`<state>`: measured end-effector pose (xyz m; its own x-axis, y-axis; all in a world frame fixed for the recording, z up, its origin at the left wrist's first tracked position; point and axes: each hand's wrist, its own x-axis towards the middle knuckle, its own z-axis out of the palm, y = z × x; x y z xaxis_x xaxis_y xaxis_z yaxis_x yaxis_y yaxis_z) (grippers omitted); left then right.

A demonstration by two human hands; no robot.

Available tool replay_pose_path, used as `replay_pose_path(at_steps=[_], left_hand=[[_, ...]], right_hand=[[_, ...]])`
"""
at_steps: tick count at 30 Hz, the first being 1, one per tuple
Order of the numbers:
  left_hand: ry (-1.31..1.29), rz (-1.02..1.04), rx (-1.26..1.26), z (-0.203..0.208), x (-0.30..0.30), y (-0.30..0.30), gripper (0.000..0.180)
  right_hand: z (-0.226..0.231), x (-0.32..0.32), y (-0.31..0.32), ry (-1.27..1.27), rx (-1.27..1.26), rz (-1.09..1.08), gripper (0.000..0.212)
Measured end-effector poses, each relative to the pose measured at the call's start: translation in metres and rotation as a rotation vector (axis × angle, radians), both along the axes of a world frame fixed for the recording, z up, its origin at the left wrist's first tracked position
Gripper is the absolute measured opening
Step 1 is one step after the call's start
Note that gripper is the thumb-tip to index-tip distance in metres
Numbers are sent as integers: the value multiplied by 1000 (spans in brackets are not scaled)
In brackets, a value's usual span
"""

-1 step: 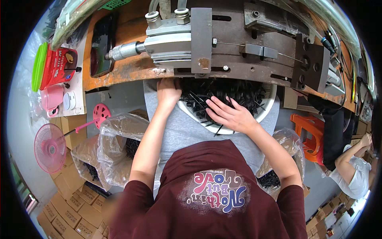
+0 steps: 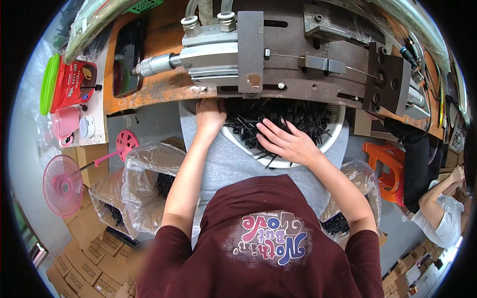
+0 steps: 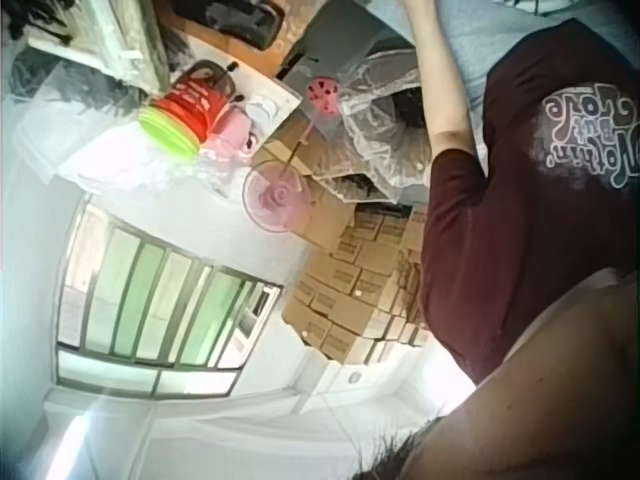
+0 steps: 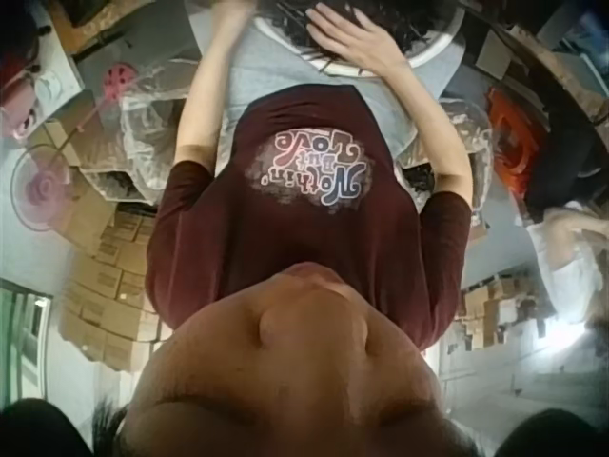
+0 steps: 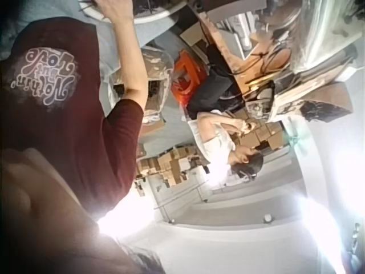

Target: Assembling small plastic parts using a pneumatic clamping machine on a workshop table.

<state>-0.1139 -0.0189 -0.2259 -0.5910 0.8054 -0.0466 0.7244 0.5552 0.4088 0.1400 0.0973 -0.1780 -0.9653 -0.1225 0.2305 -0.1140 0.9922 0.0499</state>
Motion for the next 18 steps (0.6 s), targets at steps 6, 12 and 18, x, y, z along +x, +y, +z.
replay_pose_path(at_steps=[6,12,18], left_hand=[[171,-124,212,-20,-7,-13,30],[-20,-28,147,-9,-6,-8,22],[-79,-43,-28,-7,-10,-6,30]], right_hand=[[2,-17,12,25,-44,-80,45],[24,-15,2,-100,-64,-143,49],[52,-3,-6,-158,-54,-139,53]])
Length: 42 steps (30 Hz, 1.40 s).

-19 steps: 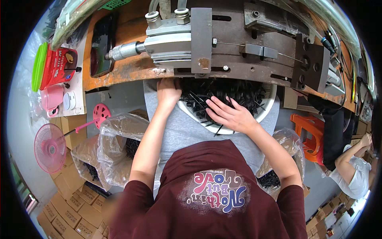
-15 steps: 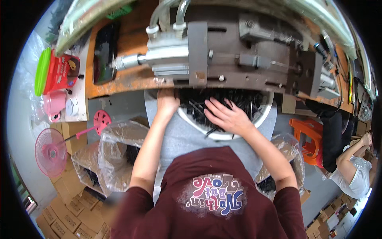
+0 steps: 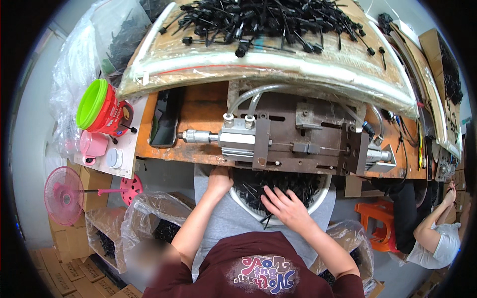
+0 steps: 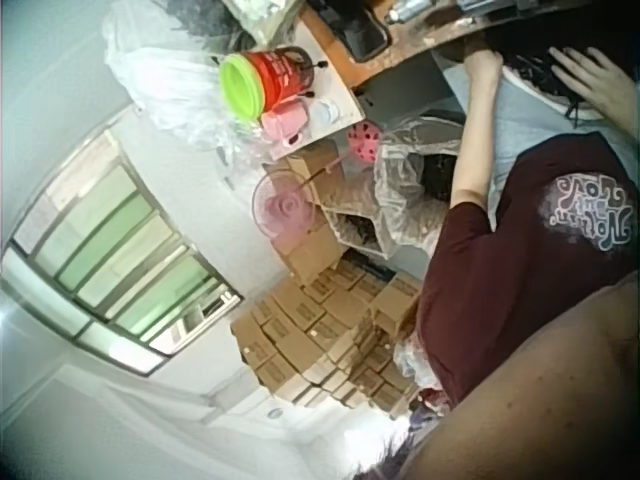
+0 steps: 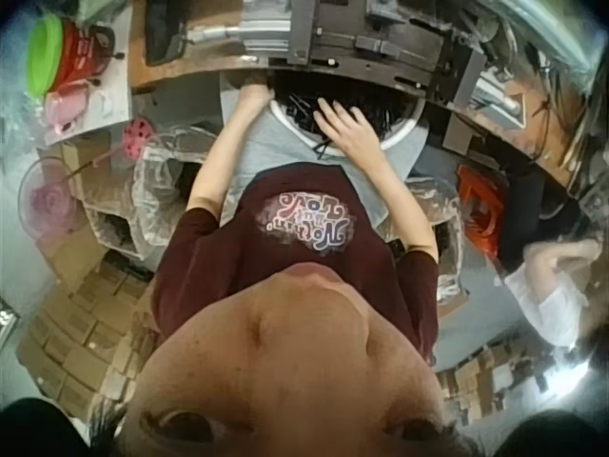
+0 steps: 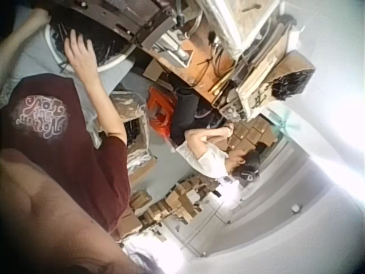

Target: Assembling small plastic parts using a pneumatic clamping machine on a workshop table.

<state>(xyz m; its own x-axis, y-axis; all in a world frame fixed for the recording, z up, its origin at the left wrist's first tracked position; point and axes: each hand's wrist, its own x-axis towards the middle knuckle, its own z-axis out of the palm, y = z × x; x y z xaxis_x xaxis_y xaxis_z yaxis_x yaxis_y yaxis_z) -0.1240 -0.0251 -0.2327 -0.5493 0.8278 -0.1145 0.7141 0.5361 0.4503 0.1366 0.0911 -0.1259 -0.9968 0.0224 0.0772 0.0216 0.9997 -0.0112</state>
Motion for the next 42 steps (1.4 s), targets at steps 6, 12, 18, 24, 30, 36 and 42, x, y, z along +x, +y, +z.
replay_pose_path(at_steps=[6,12,18,24,30,36,42], left_hand=[[34,18,45,16,17,-9,63],[-59,54,198,16,11,-1,45],[-222,113,262,22,11,-14,55],[-146,114,228,32,27,-10,62],[-85,91,176,39,31,-10,70],[-44,116,177,21,19,-7,69],[-59,51,182,10,-23,36,36]], right_hand=[[38,11,-4,217,-127,12,46],[46,31,11,509,-284,-294,42],[28,70,-9,491,-328,-593,36],[16,81,-44,405,-449,-653,27],[-21,63,-68,96,-656,-357,28],[-25,25,-74,267,-953,-399,33],[-21,58,-74,277,-965,-654,18]])
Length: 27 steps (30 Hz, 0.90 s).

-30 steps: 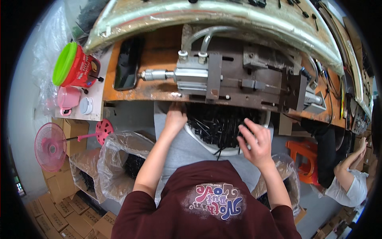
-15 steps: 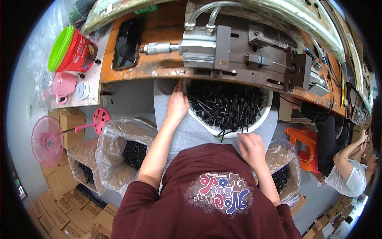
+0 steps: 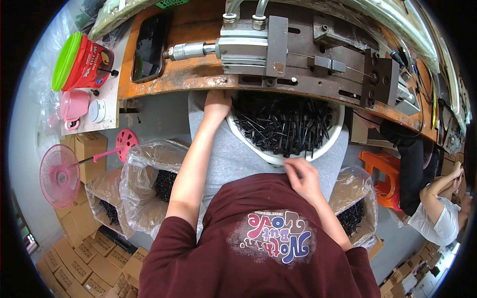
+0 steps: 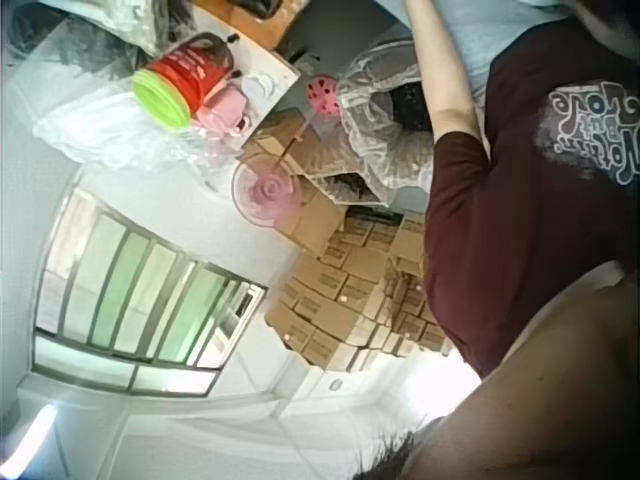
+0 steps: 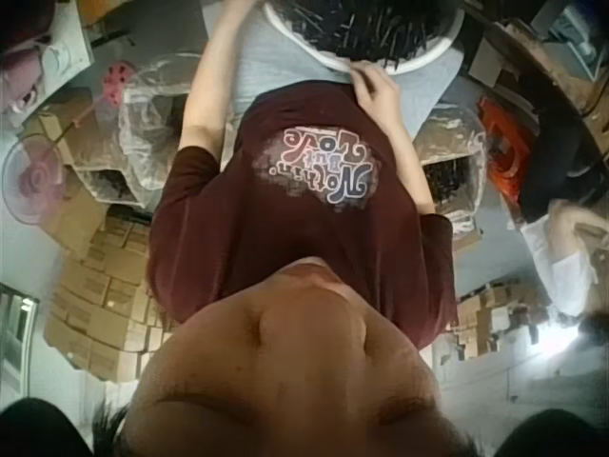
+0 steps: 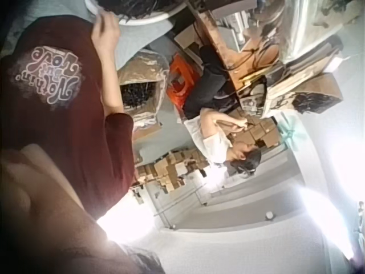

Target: Assembling small plastic parts using a pneumatic clamping machine on a workshop table.

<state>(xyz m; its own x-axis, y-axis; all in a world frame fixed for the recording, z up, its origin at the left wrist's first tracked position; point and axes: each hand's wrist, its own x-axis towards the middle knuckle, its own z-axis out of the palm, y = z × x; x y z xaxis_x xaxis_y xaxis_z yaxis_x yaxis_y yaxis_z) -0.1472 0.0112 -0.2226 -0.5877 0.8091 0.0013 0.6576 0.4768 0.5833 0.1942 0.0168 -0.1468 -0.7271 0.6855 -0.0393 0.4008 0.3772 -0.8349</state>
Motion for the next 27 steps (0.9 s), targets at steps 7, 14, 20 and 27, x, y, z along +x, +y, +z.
replay_pose_path(at_steps=[7,14,20,27], left_hand=[[421,-214,131,-31,-45,49,27],[362,-247,11,-28,-41,38,28],[161,-286,-132,5,-14,-15,28],[3,-186,-285,31,-19,-4,32]], right_hand=[[-36,57,35,104,-457,-836,45],[-60,54,95,-38,-522,-740,41],[-111,41,180,199,-89,-716,26],[-84,41,204,87,-482,-679,15]])
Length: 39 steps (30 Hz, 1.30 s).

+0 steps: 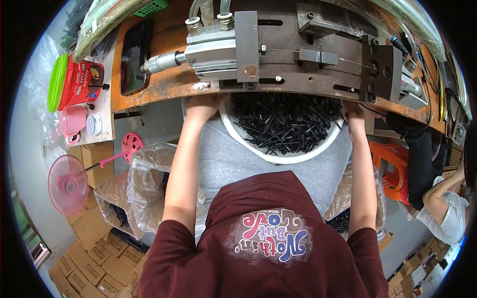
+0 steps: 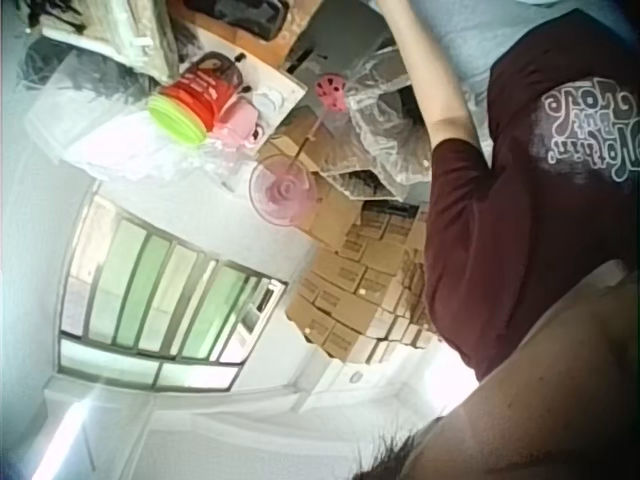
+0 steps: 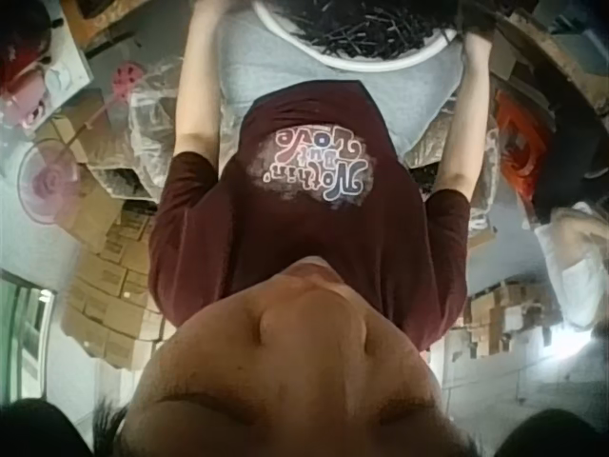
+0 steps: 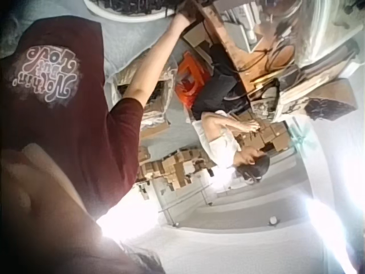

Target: Assembling small plastic parts using a pneumatic clamping machine on a workshop table.

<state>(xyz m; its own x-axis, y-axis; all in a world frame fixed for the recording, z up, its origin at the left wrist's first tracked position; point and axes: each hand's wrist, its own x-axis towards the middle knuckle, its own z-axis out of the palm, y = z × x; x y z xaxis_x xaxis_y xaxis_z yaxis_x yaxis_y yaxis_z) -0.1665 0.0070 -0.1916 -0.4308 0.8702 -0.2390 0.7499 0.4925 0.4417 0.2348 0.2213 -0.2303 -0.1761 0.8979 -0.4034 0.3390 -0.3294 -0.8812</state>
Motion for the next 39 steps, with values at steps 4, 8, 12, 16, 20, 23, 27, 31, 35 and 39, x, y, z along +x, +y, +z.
replay_pose_path(at_steps=[4,8,12,16,20,23,27,31,35,39], left_hand=[[404,-120,424,-51,-28,26,37],[413,-145,328,-60,-34,47,40],[451,-212,303,-49,-32,31,43],[207,-74,-19,-21,9,-3,47],[97,128,-448,20,47,-9,47],[31,160,-366,28,38,0,44],[306,6,251,-54,9,-15,39],[223,71,-3,-39,21,-2,42],[98,46,-334,12,47,-19,54],[144,31,-326,11,66,-33,55]], right_hand=[[20,28,-53,49,-327,106,24],[29,28,-83,186,-330,-1,23],[-3,17,-54,171,-165,-90,30],[-23,12,-1,249,-96,-88,32],[-12,-5,-2,315,-45,-153,30],[-13,24,-22,-80,-87,16,33],[2,28,-80,-45,-35,168,22],[-4,18,-62,-72,16,47,19],[-16,5,-18,-118,287,66,27],[-48,37,13,-255,500,188,31]])
